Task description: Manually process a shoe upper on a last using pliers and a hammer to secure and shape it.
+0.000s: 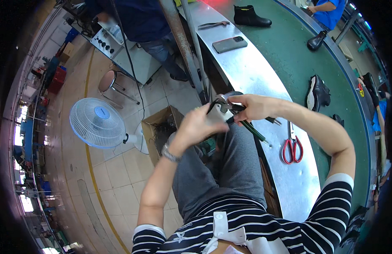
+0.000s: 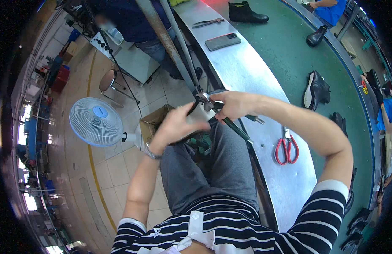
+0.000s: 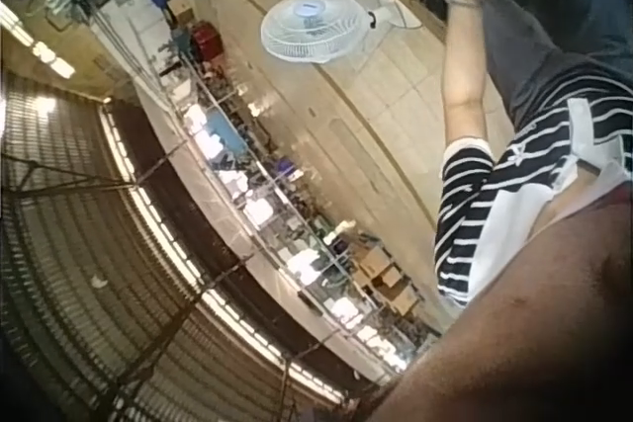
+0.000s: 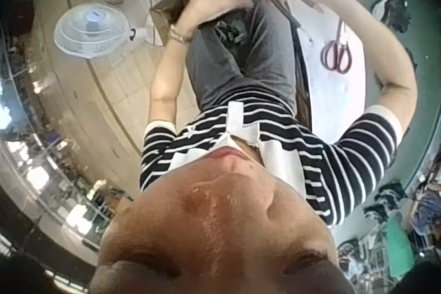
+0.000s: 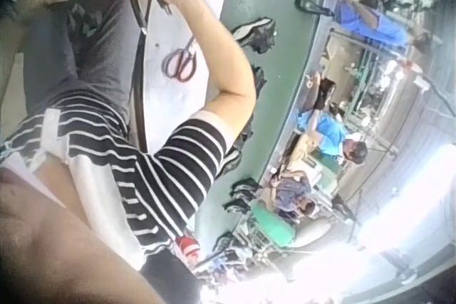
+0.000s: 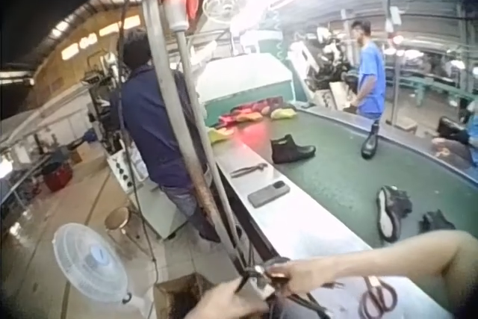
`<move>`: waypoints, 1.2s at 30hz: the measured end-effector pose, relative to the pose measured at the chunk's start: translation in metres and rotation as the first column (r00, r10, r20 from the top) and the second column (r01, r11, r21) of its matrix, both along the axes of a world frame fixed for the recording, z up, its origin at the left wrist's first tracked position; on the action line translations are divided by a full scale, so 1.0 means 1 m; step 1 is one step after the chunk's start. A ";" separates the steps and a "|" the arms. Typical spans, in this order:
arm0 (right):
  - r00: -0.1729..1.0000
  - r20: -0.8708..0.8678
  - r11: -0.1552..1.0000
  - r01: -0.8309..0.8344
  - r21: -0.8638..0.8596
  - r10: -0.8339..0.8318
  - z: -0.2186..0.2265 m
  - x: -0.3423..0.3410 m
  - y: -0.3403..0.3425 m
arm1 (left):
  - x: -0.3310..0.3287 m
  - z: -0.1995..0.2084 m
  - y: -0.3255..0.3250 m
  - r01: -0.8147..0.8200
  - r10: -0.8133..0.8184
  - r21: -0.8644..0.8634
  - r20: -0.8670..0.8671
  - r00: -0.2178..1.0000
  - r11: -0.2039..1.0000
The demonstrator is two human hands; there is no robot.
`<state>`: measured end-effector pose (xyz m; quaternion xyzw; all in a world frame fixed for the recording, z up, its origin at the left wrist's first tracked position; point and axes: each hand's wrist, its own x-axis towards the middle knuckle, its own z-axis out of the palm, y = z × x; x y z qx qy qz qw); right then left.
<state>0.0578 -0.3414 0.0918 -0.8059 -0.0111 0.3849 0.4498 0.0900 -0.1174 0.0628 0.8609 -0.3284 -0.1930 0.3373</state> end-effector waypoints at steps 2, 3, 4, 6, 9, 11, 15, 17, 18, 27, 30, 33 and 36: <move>0.997 -0.083 0.999 -0.001 0.047 0.005 0.008 -0.004 0.009 | -0.037 -0.037 -0.001 -0.184 0.150 0.023 0.482 0.863 0.983; 0.999 -0.021 0.999 0.039 0.013 -0.039 0.011 -0.015 0.015 | -0.046 -0.037 -0.006 -0.233 0.184 0.045 0.476 0.860 0.971; 0.995 0.048 0.996 0.088 -0.025 -0.087 0.012 -0.027 0.018 | -0.049 -0.039 -0.005 -0.237 0.191 0.040 0.471 0.862 0.971; 0.978 0.191 0.995 0.094 -0.042 -0.085 -0.004 -0.053 0.018 | -0.055 -0.043 -0.005 -0.201 0.212 -0.078 0.506 0.836 0.977; 0.882 0.471 0.971 0.117 -0.209 -0.004 -0.022 -0.068 0.021 | -0.058 -0.045 -0.003 -0.176 0.204 -0.104 0.550 0.810 0.979; 0.837 0.529 0.940 0.056 -0.337 0.140 -0.017 -0.064 0.012 | -0.058 -0.050 -0.001 -0.157 0.194 -0.114 0.582 0.790 0.981; 0.780 0.483 0.825 -0.074 -0.560 0.398 0.037 -0.035 0.016 | -0.053 -0.063 0.004 -0.120 0.125 -0.057 0.707 0.696 0.991; 0.753 0.651 0.948 0.132 -0.288 0.093 0.037 -0.031 0.027 | -0.053 -0.067 0.005 -0.119 0.099 -0.029 0.755 0.649 0.993; 0.709 0.698 0.953 0.271 -0.137 -0.101 0.023 -0.033 0.032 | -0.054 -0.068 0.001 -0.120 0.109 -0.040 0.751 0.651 0.992; 0.775 0.633 0.925 0.240 -0.295 0.001 -0.008 -0.032 0.034 | -0.054 -0.071 -0.001 -0.143 0.124 -0.041 0.758 0.641 0.989; 0.817 0.575 0.894 0.222 -0.390 0.047 -0.007 -0.032 0.030 | -0.057 -0.072 0.000 -0.148 0.127 -0.040 0.752 0.647 0.988; 0.841 0.537 0.899 0.183 -0.398 0.066 0.001 -0.031 0.032 | -0.058 -0.071 0.003 -0.163 0.119 -0.016 0.756 0.644 0.987; 0.760 0.648 0.892 0.327 -0.311 -0.052 -0.032 -0.037 0.028 | -0.057 -0.069 -0.003 -0.147 0.095 0.001 0.759 0.644 0.989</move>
